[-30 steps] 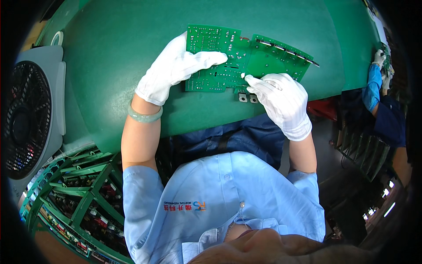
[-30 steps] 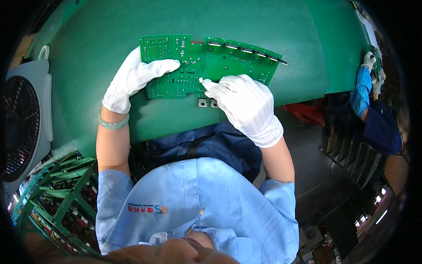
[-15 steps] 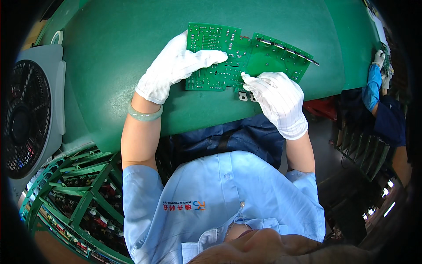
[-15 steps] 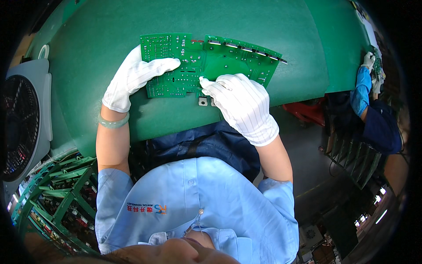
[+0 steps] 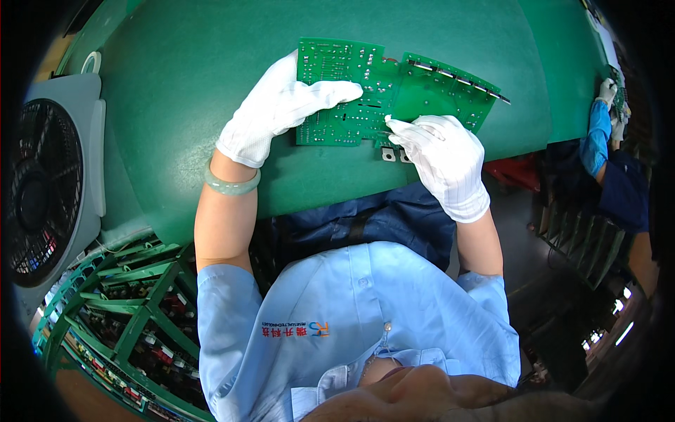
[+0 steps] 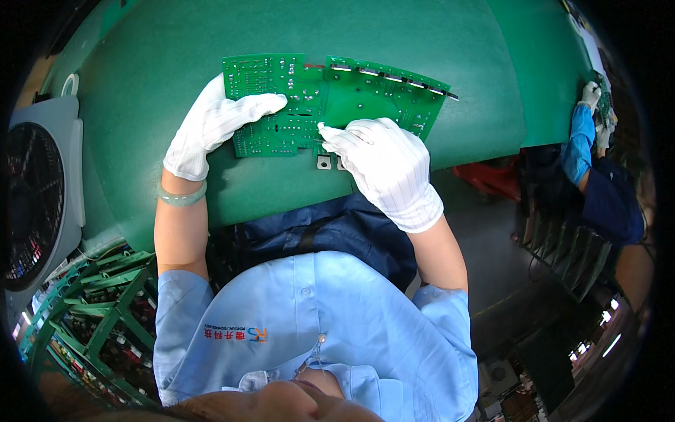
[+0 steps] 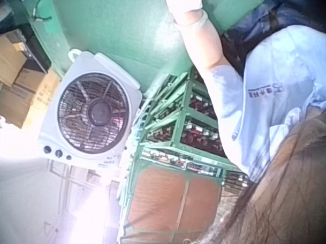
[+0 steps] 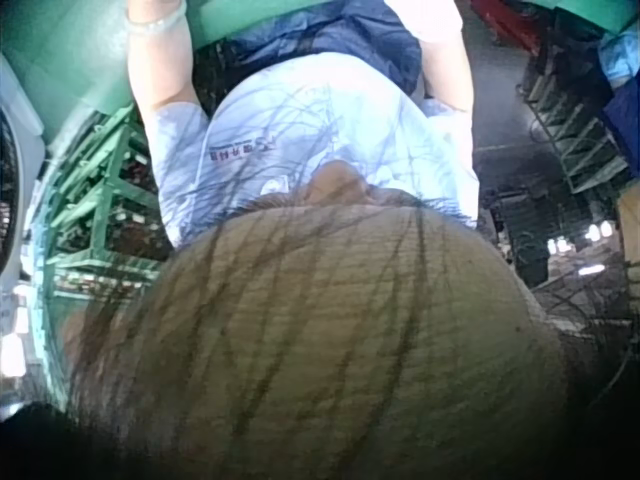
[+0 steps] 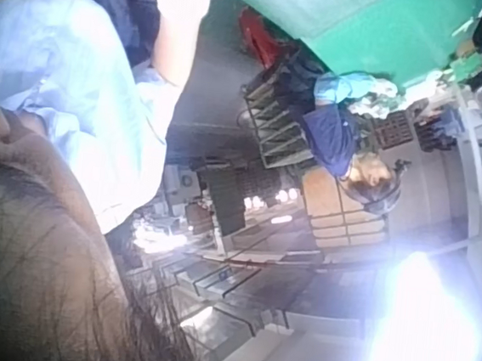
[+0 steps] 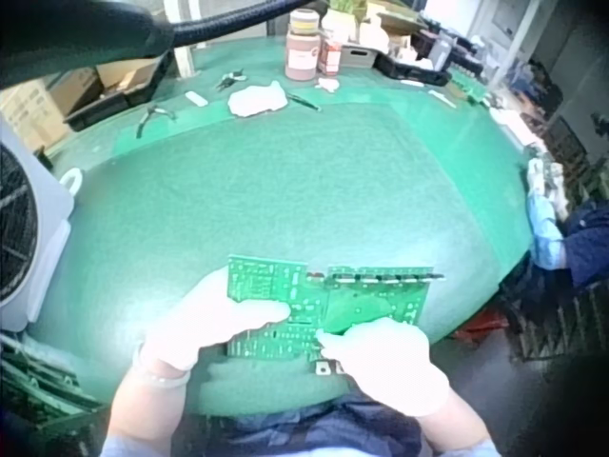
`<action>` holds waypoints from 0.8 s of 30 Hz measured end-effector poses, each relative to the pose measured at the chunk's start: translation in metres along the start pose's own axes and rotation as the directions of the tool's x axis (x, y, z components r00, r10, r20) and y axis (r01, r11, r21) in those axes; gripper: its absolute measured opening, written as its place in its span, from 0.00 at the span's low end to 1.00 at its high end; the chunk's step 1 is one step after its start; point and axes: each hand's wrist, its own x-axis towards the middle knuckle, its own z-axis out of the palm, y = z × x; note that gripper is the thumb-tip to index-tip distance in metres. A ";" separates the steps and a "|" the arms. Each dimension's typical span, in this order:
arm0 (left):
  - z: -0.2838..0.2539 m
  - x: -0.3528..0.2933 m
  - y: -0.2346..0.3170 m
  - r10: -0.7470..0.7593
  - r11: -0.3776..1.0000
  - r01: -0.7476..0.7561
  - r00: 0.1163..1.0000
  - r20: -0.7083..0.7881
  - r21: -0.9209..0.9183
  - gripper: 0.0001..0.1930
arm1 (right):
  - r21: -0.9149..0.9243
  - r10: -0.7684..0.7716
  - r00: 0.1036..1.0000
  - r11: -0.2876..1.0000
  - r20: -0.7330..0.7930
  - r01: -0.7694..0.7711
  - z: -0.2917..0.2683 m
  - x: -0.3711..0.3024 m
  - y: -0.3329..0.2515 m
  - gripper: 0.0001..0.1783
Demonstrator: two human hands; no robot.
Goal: The person inspects green printed circuit boards by hand, turning them over to view both sides and checking components. They place inspected boards into a green storage rack and retrieve new ones to continue the process.
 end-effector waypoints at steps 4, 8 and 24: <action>-0.004 -0.001 -0.003 0.022 0.996 -0.019 0.999 0.038 -0.084 0.23 | 0.000 -0.019 1.000 1.000 0.010 0.019 -0.001 0.001 -0.001 0.22; 0.000 -0.002 -0.002 0.057 0.997 -0.056 0.998 0.029 -0.055 0.20 | 0.117 0.031 0.999 0.993 0.023 -0.034 -0.013 0.003 -0.002 0.17; -0.006 0.004 -0.008 0.017 1.000 -0.017 0.999 0.027 0.013 0.22 | -0.079 -0.053 0.991 0.995 0.123 0.063 -0.018 0.009 -0.002 0.15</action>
